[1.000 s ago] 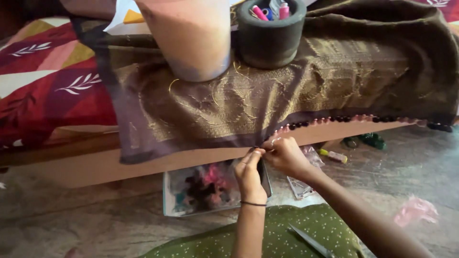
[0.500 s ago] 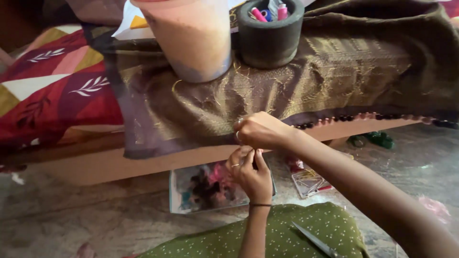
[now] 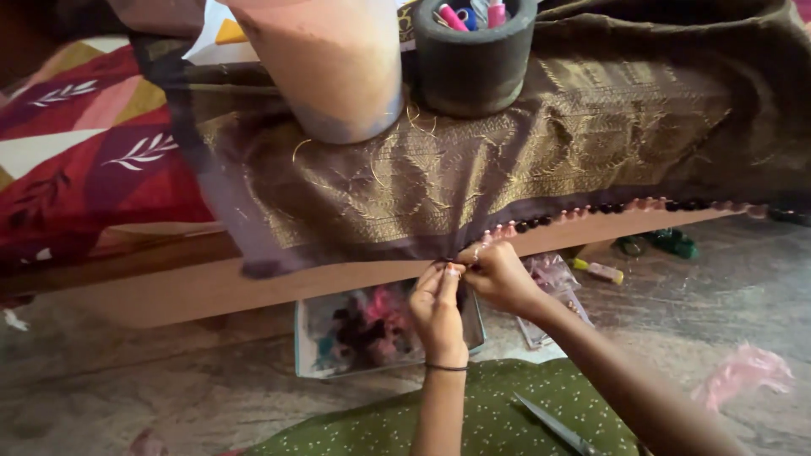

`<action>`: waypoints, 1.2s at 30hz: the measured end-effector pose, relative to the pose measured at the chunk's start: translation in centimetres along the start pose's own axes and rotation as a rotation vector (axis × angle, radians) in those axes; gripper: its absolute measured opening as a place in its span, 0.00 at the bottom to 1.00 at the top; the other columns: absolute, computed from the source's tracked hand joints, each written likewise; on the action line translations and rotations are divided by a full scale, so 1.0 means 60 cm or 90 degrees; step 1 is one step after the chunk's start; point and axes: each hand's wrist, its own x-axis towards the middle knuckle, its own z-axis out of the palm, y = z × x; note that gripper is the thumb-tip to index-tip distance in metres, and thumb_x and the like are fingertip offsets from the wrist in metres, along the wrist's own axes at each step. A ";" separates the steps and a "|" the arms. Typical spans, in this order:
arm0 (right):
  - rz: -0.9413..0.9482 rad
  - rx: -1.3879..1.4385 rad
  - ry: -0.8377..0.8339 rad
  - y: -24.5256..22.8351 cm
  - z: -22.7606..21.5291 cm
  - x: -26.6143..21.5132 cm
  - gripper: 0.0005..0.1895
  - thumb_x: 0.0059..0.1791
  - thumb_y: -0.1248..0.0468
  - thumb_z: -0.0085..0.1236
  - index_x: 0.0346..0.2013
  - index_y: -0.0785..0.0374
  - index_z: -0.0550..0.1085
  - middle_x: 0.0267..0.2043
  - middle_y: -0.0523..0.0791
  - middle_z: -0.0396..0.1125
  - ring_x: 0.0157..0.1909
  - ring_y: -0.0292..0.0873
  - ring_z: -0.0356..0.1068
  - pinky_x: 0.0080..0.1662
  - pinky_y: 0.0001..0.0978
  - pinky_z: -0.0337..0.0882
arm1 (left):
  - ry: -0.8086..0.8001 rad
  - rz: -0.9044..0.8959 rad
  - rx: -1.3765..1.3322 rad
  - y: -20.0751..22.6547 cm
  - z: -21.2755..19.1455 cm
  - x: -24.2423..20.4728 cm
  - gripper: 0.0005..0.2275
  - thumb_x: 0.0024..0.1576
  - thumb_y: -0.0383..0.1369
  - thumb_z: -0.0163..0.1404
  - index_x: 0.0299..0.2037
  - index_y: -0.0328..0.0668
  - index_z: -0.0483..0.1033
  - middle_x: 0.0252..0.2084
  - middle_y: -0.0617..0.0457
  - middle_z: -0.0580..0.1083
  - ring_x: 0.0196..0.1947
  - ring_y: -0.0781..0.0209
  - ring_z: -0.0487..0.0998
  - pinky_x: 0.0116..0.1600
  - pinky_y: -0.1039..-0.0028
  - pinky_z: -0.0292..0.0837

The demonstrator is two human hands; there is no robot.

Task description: Sewing and attaching hair extensions to the edge of a piece of fabric.

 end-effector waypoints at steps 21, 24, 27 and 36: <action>-0.344 -0.178 -0.073 -0.077 -0.069 0.059 0.06 0.43 0.64 0.62 0.29 0.64 0.79 0.37 0.45 0.72 0.43 0.45 0.70 0.44 0.39 0.71 | 0.123 0.353 0.579 0.031 0.000 -0.002 0.06 0.55 0.32 0.57 0.34 0.40 0.86 0.41 0.56 0.81 0.49 0.51 0.70 0.57 0.58 0.59; -0.182 -0.036 0.058 -0.026 -0.049 0.005 0.08 0.47 0.67 0.61 0.39 0.65 0.81 0.39 0.48 0.75 0.40 0.46 0.76 0.42 0.38 0.76 | 0.097 0.236 0.449 0.015 0.003 0.004 0.05 0.55 0.30 0.56 0.34 0.39 0.85 0.41 0.55 0.82 0.47 0.54 0.73 0.55 0.62 0.65; -0.040 -0.011 0.046 -0.006 -0.015 -0.020 0.09 0.46 0.67 0.62 0.39 0.63 0.81 0.35 0.49 0.76 0.34 0.47 0.79 0.38 0.39 0.77 | 0.055 0.132 0.279 -0.002 0.000 -0.008 0.06 0.57 0.29 0.55 0.36 0.37 0.84 0.41 0.53 0.81 0.45 0.56 0.77 0.54 0.65 0.70; -0.081 0.025 0.160 -0.070 -0.052 -0.047 0.08 0.47 0.69 0.60 0.40 0.65 0.80 0.42 0.51 0.76 0.41 0.51 0.78 0.43 0.40 0.76 | 0.079 0.408 0.587 0.062 0.013 -0.004 0.08 0.56 0.35 0.56 0.32 0.41 0.84 0.39 0.55 0.80 0.47 0.57 0.75 0.60 0.58 0.58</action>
